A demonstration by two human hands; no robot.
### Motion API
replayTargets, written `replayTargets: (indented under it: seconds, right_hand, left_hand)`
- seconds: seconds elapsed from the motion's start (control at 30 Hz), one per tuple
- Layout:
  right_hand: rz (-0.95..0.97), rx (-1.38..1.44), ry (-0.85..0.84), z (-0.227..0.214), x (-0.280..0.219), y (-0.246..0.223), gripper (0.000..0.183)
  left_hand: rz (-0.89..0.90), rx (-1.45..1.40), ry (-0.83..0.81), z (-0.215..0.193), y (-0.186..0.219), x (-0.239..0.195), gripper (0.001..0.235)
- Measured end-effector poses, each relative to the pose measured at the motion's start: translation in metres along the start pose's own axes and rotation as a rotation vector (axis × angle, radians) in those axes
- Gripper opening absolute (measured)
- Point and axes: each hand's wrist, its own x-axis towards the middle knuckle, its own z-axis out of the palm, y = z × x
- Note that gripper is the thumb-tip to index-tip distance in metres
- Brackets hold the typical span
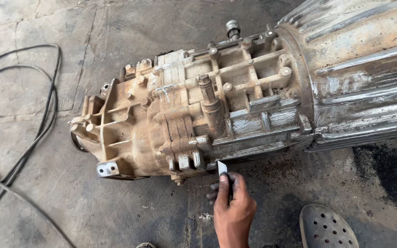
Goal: The person uses a metal scraper to remove dirt and grime from the surface of a large mechanical component, likely a transmission or differential, resting on a concrete floor. The person systematically scrapes various sections of the component's exterior.
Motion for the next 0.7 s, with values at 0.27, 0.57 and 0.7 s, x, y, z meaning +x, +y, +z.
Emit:
replayTargets:
  seconds: [0.27, 0.57, 0.7]
  right_hand:
    - [-0.280, -0.162, 0.078, 0.014, 0.000, 0.019, 0.021]
    - [-0.408, -0.132, 0.046, 0.027, -0.005, 0.025, 0.017]
    - [-0.402, -0.217, 0.077, 0.024, -0.006, 0.020, 0.020]
  left_hand:
    - [-0.238, -0.458, 0.089, 0.005, 0.001, -0.007, 0.023]
    - [-0.493, -0.768, 0.135, 0.015, 0.005, -0.013, 0.022]
    - [-0.291, -0.414, 0.070, 0.014, -0.002, -0.014, 0.022]
